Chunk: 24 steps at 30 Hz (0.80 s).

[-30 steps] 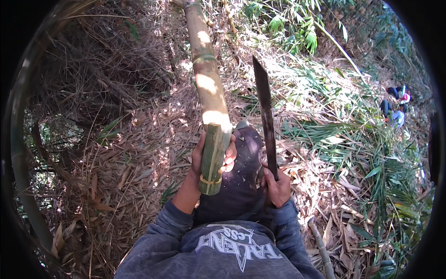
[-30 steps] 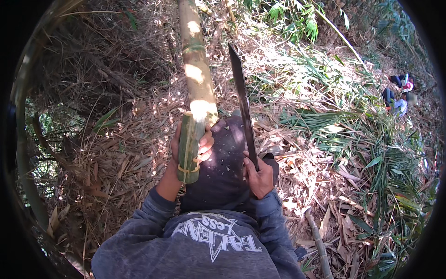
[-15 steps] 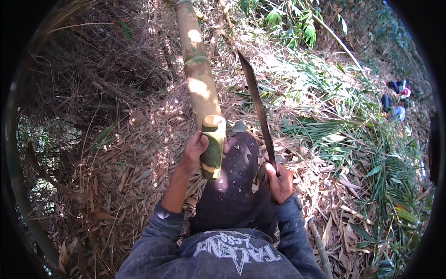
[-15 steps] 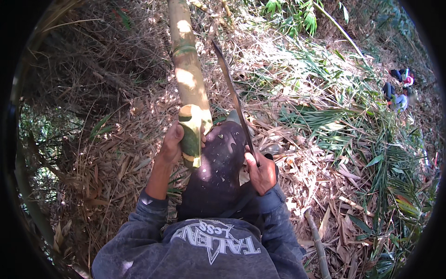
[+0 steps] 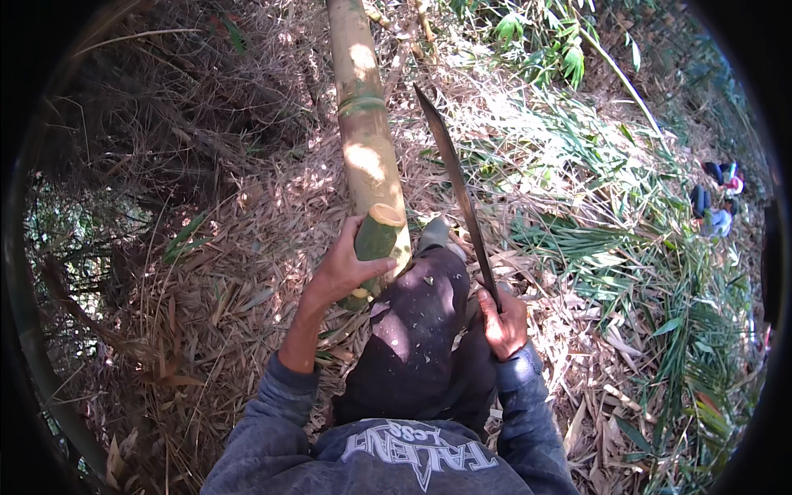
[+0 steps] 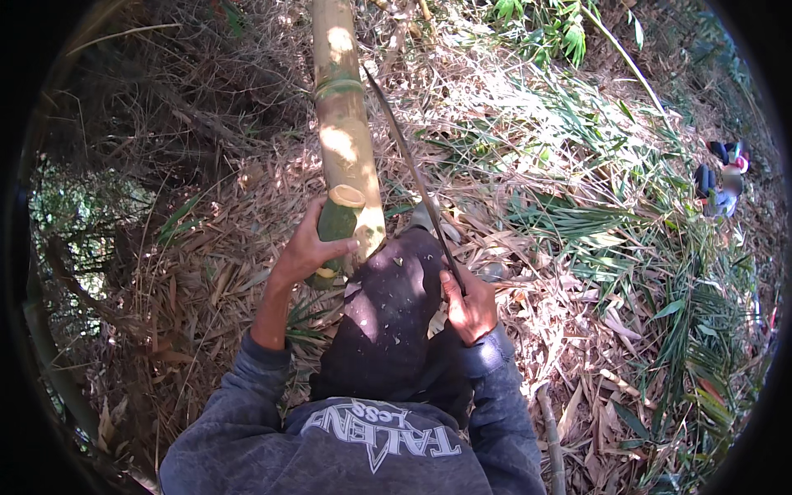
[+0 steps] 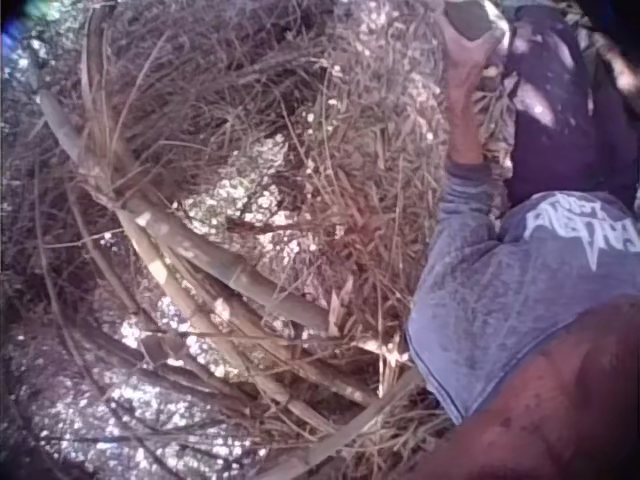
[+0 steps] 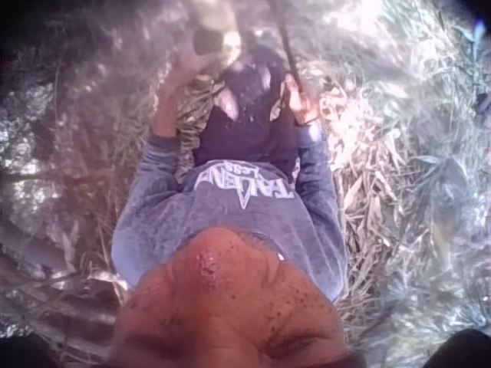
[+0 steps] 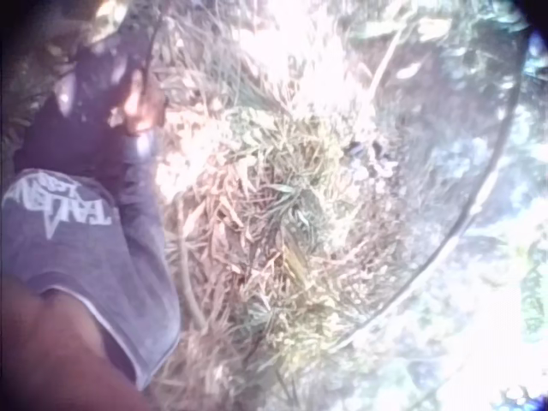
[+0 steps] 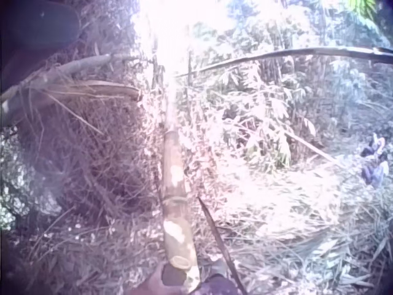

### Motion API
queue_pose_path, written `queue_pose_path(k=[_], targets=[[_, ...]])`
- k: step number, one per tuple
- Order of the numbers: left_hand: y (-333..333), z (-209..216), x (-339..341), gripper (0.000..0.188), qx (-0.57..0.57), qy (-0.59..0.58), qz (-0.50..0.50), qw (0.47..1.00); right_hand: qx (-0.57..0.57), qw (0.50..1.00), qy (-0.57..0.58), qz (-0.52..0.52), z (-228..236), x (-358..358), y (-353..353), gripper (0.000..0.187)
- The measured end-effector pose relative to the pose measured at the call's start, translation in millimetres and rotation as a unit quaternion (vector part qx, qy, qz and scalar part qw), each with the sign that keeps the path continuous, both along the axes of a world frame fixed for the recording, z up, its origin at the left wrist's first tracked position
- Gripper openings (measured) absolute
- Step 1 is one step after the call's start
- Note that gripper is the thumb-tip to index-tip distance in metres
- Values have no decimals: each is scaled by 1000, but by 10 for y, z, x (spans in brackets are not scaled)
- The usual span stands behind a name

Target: The person uses a large machete to cut and shape a section of bamboo. They repeatedly strike the bamboo to remove the outer layer and refine the edges, occasionally pausing to inspect the cut surface.

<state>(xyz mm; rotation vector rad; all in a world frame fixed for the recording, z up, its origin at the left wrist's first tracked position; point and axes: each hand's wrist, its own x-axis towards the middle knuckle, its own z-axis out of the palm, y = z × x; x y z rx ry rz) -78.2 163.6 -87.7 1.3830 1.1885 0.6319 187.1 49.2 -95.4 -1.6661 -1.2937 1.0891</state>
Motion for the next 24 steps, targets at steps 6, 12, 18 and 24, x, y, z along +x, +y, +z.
queue_pose_path(k=[6,12,18,24], targets=[[233,-85,-143,70,38,91,-6,995,45,993,-89,63,-31,25,329,27],[452,-114,-176,67,81,219,-47,971,94,982,-116,115,-146,-49,672,24],[699,-153,-149,62,15,317,-83,945,162,960,-185,137,-542,-170,1086,23],[835,-405,-229,60,78,302,-118,943,213,944,-172,183,-753,-267,1339,13]])
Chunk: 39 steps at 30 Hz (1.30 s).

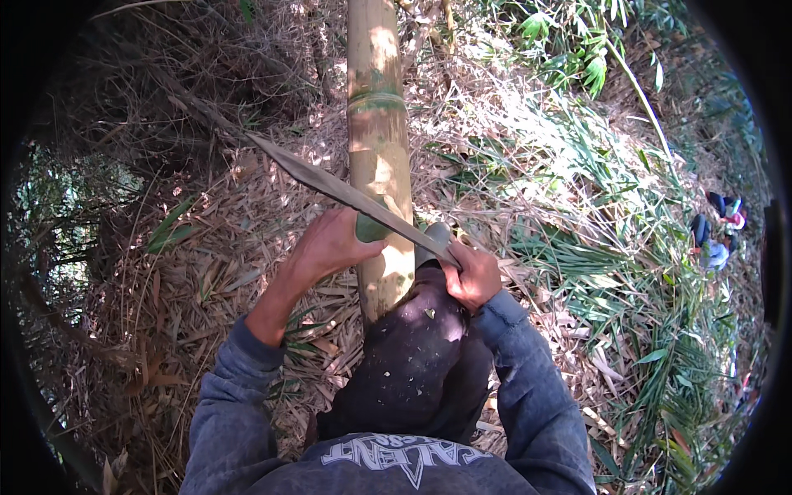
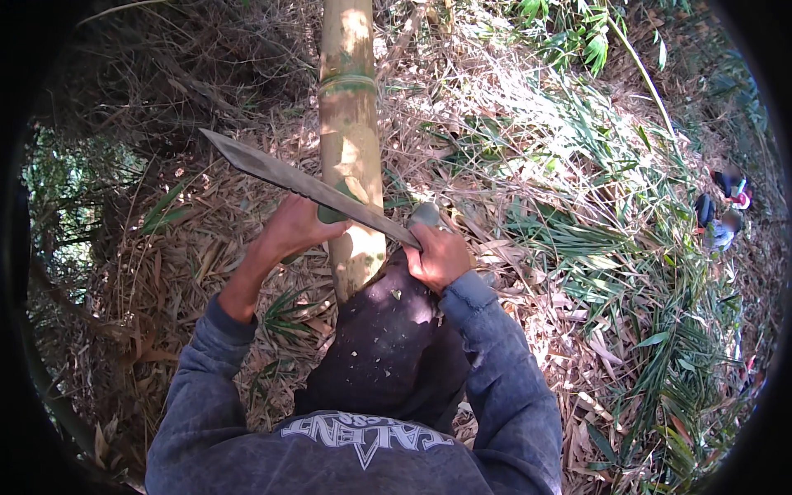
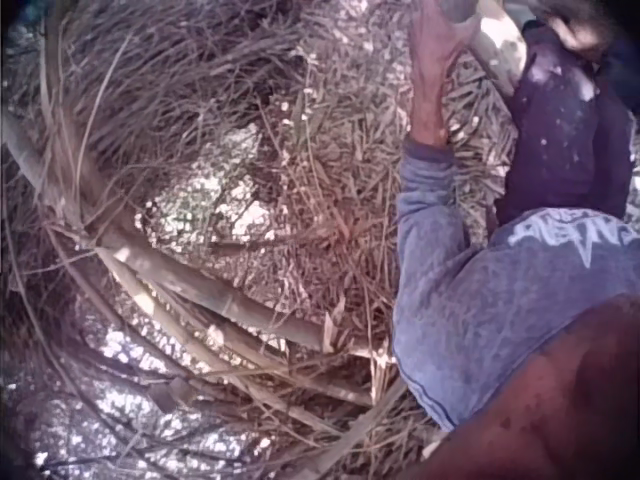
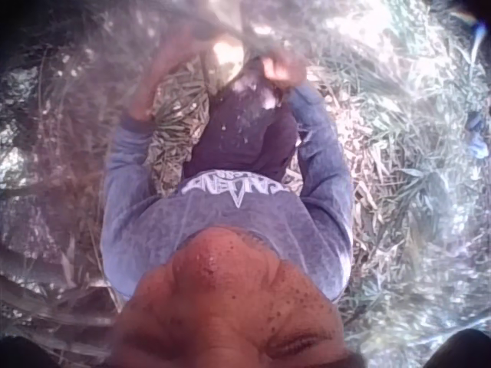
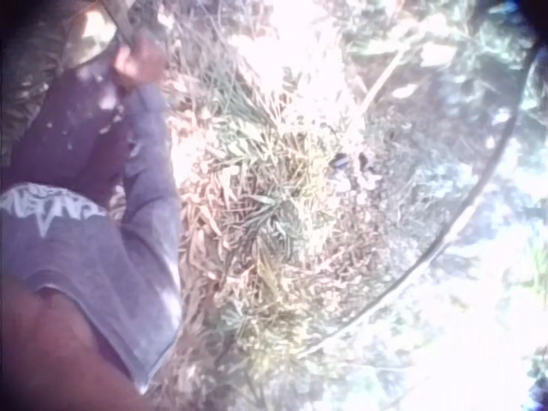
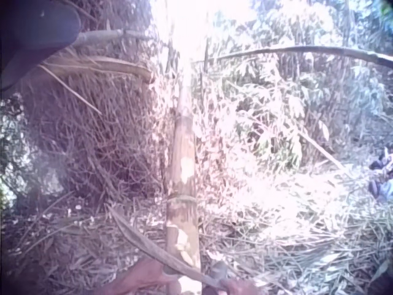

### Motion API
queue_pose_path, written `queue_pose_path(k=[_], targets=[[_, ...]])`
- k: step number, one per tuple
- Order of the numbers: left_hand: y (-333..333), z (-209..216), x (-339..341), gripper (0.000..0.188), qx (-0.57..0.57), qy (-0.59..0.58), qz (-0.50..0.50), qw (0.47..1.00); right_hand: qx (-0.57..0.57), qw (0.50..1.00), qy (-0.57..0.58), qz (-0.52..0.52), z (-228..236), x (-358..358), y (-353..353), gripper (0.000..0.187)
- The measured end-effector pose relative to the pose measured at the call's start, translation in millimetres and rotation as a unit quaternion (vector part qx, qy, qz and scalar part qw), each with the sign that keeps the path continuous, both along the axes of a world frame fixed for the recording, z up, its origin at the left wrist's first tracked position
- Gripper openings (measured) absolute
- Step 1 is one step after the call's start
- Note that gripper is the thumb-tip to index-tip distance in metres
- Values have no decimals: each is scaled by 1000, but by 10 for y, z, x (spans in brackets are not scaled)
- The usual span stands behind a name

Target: The person uses a large machete to cut and shape a section of bamboo. They repeatedly strike the bamboo to remove the outer layer and refine the edges, occasionally pausing to inspect the cut surface.

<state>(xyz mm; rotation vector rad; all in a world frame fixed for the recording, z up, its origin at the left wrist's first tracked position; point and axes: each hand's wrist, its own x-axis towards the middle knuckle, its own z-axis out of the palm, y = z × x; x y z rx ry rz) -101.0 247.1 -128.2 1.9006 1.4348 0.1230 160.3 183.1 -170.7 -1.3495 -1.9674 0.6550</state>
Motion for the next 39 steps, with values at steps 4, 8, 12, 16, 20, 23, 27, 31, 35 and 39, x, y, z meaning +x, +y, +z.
queue_pose_path(k=[4,8,12,16,20,23,27,31,35,39], targets=[[30,69,28,47,-9,1,2,1000,-4,1000,-17,23,-80,-56,165,15],[24,1,-89,46,-8,-84,-44,995,46,996,11,77,104,-161,269,17],[33,37,-41,48,-62,-15,-17,998,15,999,-31,42,-246,-87,325,18],[126,109,6,49,-71,5,21,997,1,999,-26,39,-303,-2,331,16],[11,36,-76,49,2,-82,-9,997,29,995,23,89,61,-149,337,15],[81,139,18,41,-80,-9,38,996,-20,997,-40,67,-216,-54,348,13],[63,164,48,39,-45,-13,22,999,-14,999,-36,31,-366,-20,296,15],[25,93,6,53,-8,-119,4,993,29,995,30,95,144,-186,308,17],[46,164,56,58,-37,5,32,999,-85,994,-71,13,-280,-44,361,16],[-23,94,56,50,-2,11,38,999,-54,997,21,53,-129,-39,253,12]])
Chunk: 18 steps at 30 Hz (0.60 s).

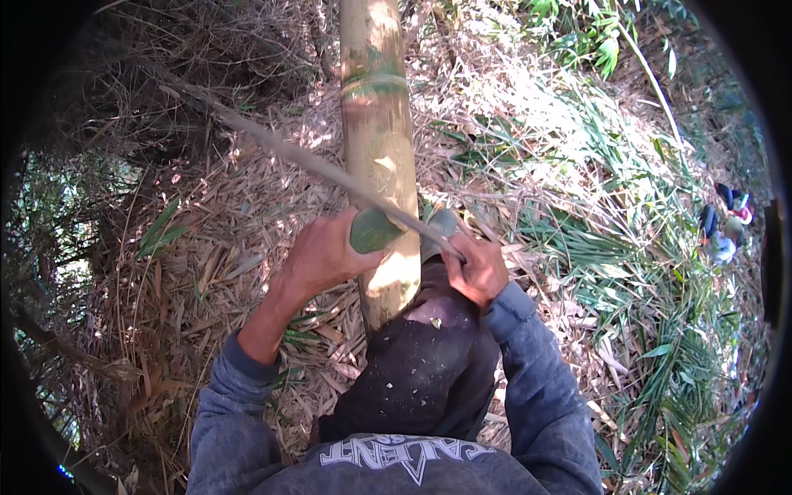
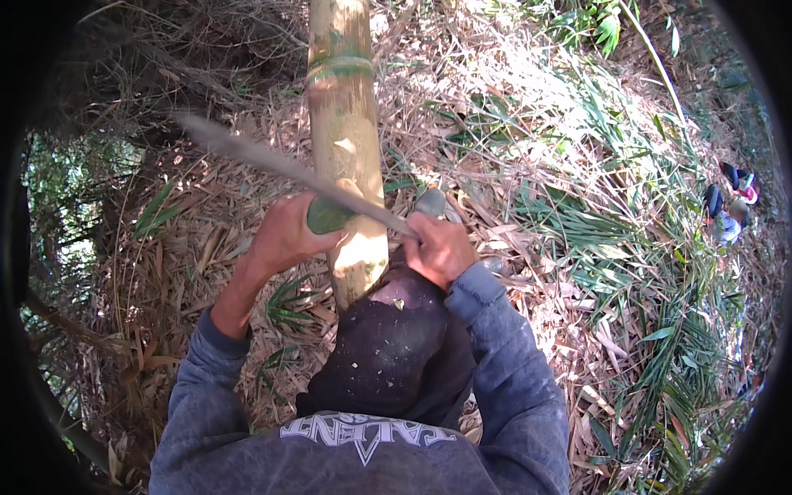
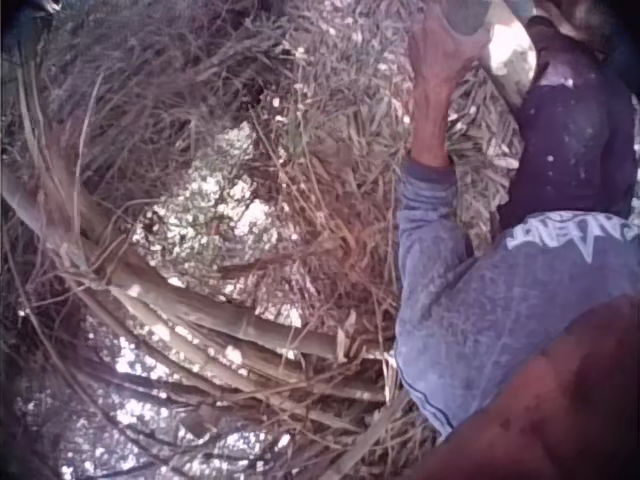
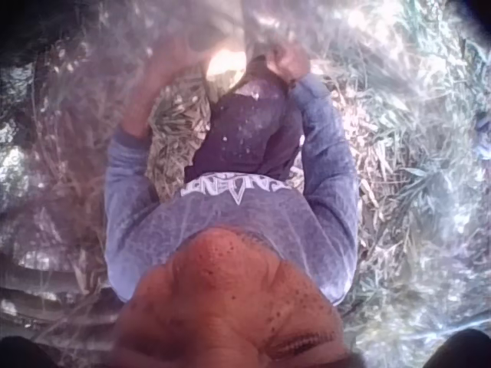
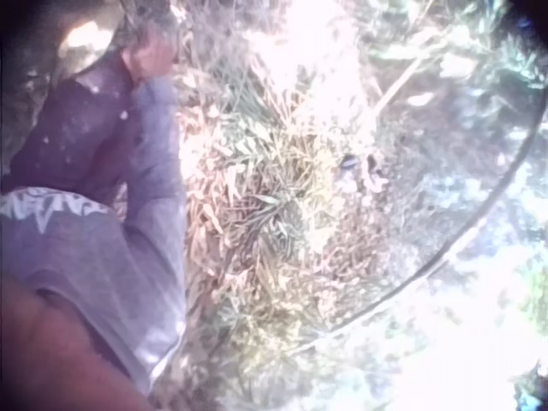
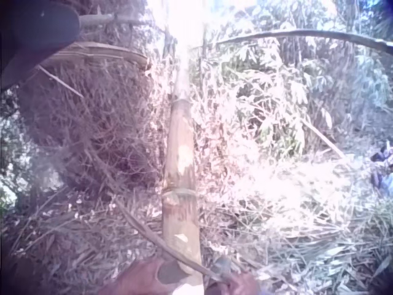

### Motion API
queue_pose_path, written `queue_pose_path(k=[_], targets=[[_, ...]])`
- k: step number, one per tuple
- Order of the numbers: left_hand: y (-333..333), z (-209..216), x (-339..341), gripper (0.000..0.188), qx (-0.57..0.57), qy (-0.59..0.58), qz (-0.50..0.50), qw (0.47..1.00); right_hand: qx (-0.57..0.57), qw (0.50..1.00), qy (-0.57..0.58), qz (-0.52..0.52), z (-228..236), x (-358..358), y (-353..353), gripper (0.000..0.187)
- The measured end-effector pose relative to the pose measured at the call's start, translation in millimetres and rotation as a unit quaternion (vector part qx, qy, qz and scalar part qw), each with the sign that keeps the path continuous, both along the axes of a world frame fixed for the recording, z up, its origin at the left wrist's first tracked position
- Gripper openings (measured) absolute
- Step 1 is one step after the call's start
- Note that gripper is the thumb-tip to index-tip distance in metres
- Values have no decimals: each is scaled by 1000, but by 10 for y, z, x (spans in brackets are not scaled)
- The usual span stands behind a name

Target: The person uses a large machete to cut and shape a section of bamboo. They repeatedly strike the bamboo to remove the outer layer and refine the edges, occasionally pausing to inspect the cut surface.

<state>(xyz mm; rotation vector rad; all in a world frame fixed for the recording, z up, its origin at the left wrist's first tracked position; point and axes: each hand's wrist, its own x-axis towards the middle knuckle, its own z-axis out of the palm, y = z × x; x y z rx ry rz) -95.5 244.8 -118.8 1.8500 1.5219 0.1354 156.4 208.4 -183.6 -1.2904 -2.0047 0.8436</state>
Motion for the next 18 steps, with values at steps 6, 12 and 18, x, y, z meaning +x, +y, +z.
queue_pose_path(k=[6,12,18], targets=[[-9,33,39,58,10,-12,-13,1000,37,999,-6,7,16,-46,75,7],[-118,-93,0,58,54,4,-9,998,-10,1000,-3,-2,95,-6,-62,9],[-103,-22,46,59,15,22,15,1000,-41,997,-58,-38,-228,59,27,9]])
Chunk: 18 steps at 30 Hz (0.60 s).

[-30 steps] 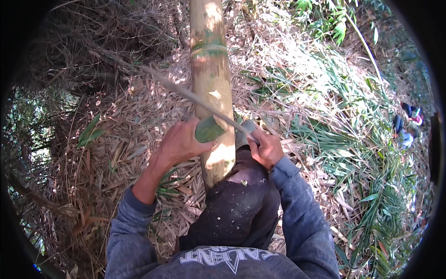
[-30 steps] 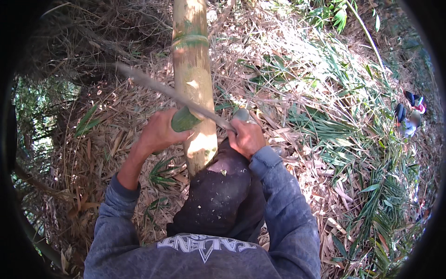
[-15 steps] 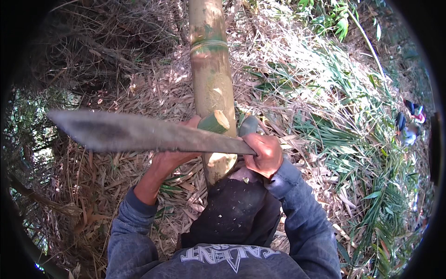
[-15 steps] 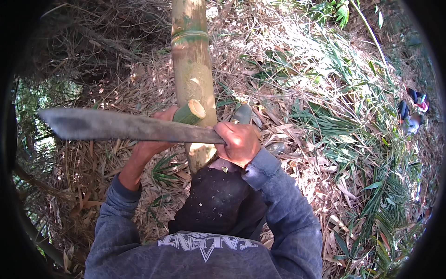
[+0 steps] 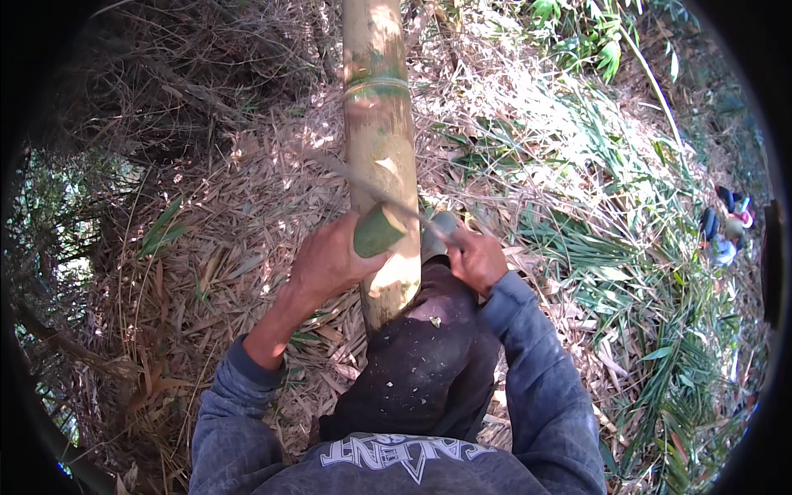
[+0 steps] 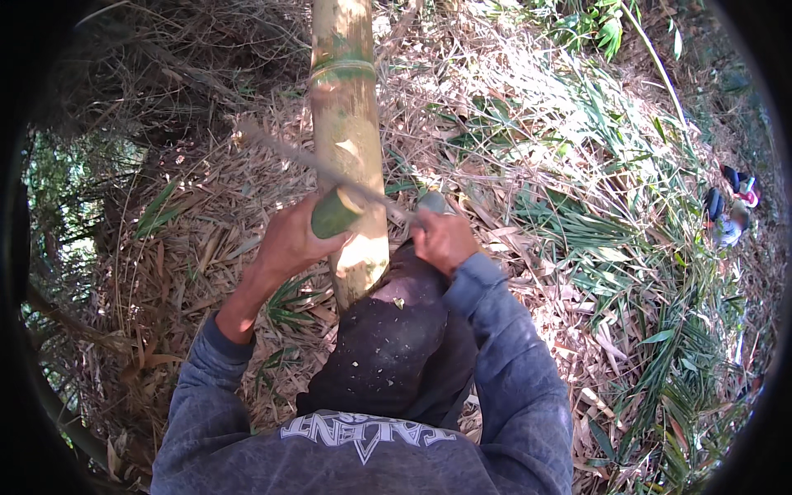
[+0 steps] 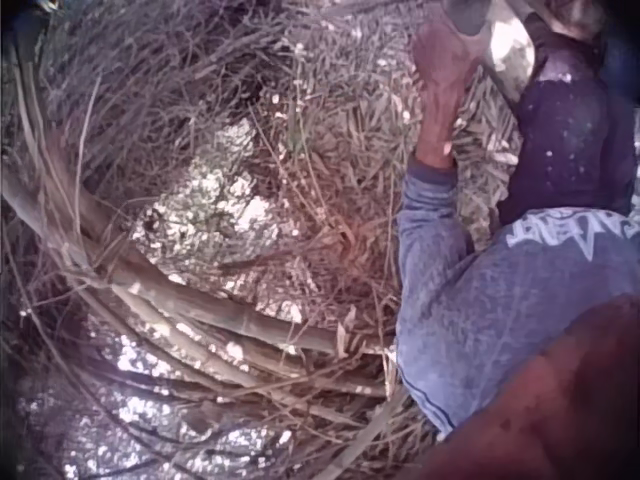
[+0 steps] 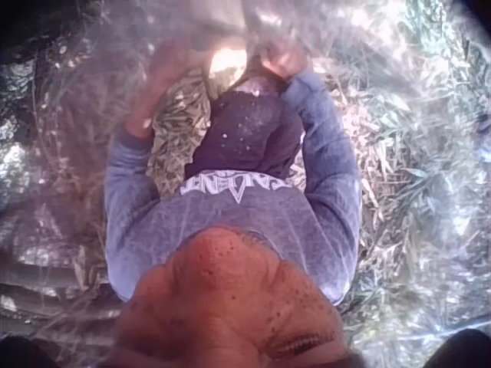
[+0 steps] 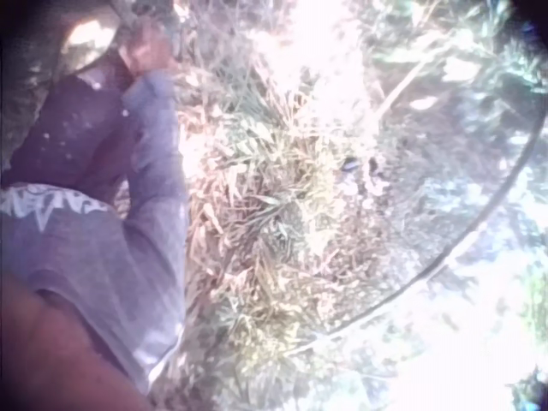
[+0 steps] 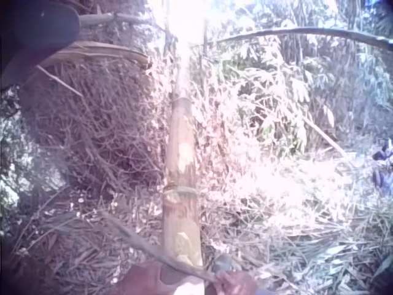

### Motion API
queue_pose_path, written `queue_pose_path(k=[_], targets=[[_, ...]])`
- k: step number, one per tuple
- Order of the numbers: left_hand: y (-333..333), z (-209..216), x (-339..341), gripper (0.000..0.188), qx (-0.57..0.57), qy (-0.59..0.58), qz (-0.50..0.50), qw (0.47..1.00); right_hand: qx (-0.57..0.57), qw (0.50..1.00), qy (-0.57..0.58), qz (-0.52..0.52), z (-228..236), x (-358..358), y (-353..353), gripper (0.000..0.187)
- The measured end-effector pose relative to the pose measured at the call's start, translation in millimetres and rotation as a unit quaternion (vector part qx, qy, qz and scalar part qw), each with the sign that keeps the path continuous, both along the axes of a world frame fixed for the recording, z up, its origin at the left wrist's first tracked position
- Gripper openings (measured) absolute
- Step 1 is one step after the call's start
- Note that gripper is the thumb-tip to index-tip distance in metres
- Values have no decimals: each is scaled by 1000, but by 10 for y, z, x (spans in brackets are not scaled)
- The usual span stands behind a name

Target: The person uses a large machete to cut and shape a section of bamboo. They repeatedly strike the bamboo to remove the outer layer and refine the edges, occasionally pausing to inspect the cut surface.

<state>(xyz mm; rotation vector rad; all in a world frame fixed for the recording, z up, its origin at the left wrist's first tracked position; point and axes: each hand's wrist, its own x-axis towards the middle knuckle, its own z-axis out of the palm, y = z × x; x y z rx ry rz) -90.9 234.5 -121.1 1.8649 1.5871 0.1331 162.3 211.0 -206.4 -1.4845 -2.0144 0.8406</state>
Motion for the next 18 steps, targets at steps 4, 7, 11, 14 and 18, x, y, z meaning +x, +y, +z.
queue_pose_path(k=[4,7,11,14,18], targets=[[-107,21,58,50,49,10,-1,999,17,999,28,-19,64,102,-130,10],[-128,6,82,55,77,-17,-3,997,34,998,59,-4,359,75,-80,10],[-119,120,15,57,102,-21,-8,995,43,997,57,-7,412,21,-89,9],[-145,-80,-83,64,86,-14,-12,996,-35,992,103,-60,288,4,-199,12],[-41,127,-58,71,-38,-13,-13,999,65,991,97,-62,166,75,-394,13]])
